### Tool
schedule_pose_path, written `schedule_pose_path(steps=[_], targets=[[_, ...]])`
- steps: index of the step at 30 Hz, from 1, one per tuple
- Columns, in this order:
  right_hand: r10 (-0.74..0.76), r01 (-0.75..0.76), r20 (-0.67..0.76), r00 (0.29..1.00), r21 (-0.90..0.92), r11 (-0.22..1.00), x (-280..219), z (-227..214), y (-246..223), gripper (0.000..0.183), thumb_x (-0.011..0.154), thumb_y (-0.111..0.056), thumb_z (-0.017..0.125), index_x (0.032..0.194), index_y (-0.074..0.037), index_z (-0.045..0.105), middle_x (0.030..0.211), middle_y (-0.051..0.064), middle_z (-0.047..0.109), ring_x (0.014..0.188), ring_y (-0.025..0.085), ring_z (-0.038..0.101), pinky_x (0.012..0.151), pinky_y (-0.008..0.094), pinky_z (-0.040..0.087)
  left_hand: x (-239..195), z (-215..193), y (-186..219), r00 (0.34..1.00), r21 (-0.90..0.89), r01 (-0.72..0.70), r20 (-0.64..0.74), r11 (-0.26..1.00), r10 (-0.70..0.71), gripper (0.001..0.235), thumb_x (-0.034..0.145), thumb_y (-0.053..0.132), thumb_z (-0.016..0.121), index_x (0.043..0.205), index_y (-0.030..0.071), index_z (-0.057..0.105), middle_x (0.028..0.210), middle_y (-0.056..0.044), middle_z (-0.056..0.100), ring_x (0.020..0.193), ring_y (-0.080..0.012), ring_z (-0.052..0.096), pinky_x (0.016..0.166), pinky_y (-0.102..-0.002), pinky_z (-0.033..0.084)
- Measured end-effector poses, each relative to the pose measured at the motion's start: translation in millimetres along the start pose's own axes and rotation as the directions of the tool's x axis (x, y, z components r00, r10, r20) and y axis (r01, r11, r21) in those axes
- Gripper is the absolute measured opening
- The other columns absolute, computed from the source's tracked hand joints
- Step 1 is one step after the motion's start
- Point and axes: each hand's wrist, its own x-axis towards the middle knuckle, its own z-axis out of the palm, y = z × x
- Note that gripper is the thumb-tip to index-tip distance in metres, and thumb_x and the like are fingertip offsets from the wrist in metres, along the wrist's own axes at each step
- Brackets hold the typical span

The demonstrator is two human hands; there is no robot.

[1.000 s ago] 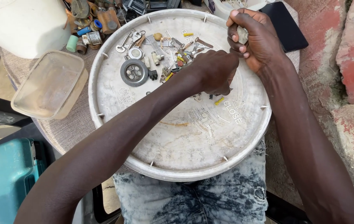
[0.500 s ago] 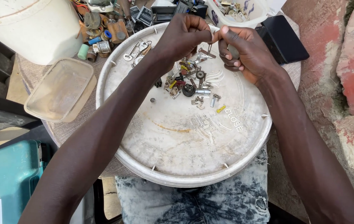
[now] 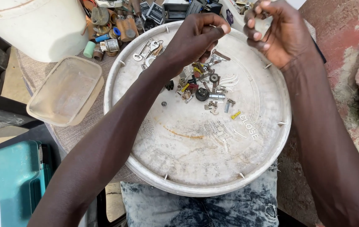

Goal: The person is sorting through a pile of small electronic components on a bucket lid, picking them up individually and placing them into different containers or areas.

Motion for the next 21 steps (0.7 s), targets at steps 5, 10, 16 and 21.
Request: schedule_pose_path(steps=[5,10,16,21], targets=[[-0.228,-0.111,-0.276,0.934,-0.83,0.547,51.5,-47.2,-12.1,0.013,0.097,-0.024,0.057,0.086,-0.018,0.06,0.073,-0.004,0.062,0.063,0.006,0.055,0.052,0.024,0.03,-1.8,-24.1,3.4,0.96,0.663,-0.279,0.168,0.695,0.224,0.006,0.093,0.013,0.07,0.088,0.009,0.07,0.058,-0.001,0.066,0.048,-0.0116,0.057,0.05,-0.032,0.044],[-0.217,-0.199,-0.181,0.959,-0.978,-0.066,76.0,-70.3,-4.4,0.018,0.098,-0.029,0.056,0.092,-0.013,0.061,0.083,0.006,0.059,0.075,0.021,0.053,0.061,0.042,0.036,-1.9,-34.1,-3.3,0.97,0.797,-0.221,0.121,0.563,0.21,0.005,0.089,0.011,0.074,0.087,0.006,0.075,0.062,-0.007,0.071,0.054,-0.0224,0.067,0.049,-0.042,0.048],[-0.394,0.022,0.193,0.899,-0.917,-0.399,26.8,-38.3,1.0,0.034,0.101,-0.017,0.074,0.125,0.001,0.058,0.09,0.022,0.058,0.081,0.046,0.055,0.058,0.056,0.041,-3.7,-36.0,0.6,0.968,0.816,-0.244,0.24,0.524,0.076,0.002,0.082,0.013,0.074,0.081,0.013,0.072,0.067,-0.005,0.07,0.06,-0.026,0.065,0.051,-0.044,0.045],[0.189,0.006,-0.014,0.982,-0.994,-0.106,-75.4,49.6,-8.0,0.023,0.085,-0.02,0.07,0.106,-0.011,0.07,0.117,0.008,0.066,0.082,0.022,0.066,0.076,0.04,0.056,-9.3,-25.9,13.6,0.885,0.669,-0.394,0.461,0.63,0.064,0.021,0.08,-0.005,0.064,0.075,0.014,0.071,0.056,0.001,0.063,0.049,-0.0132,0.055,0.05,-0.032,0.041]])
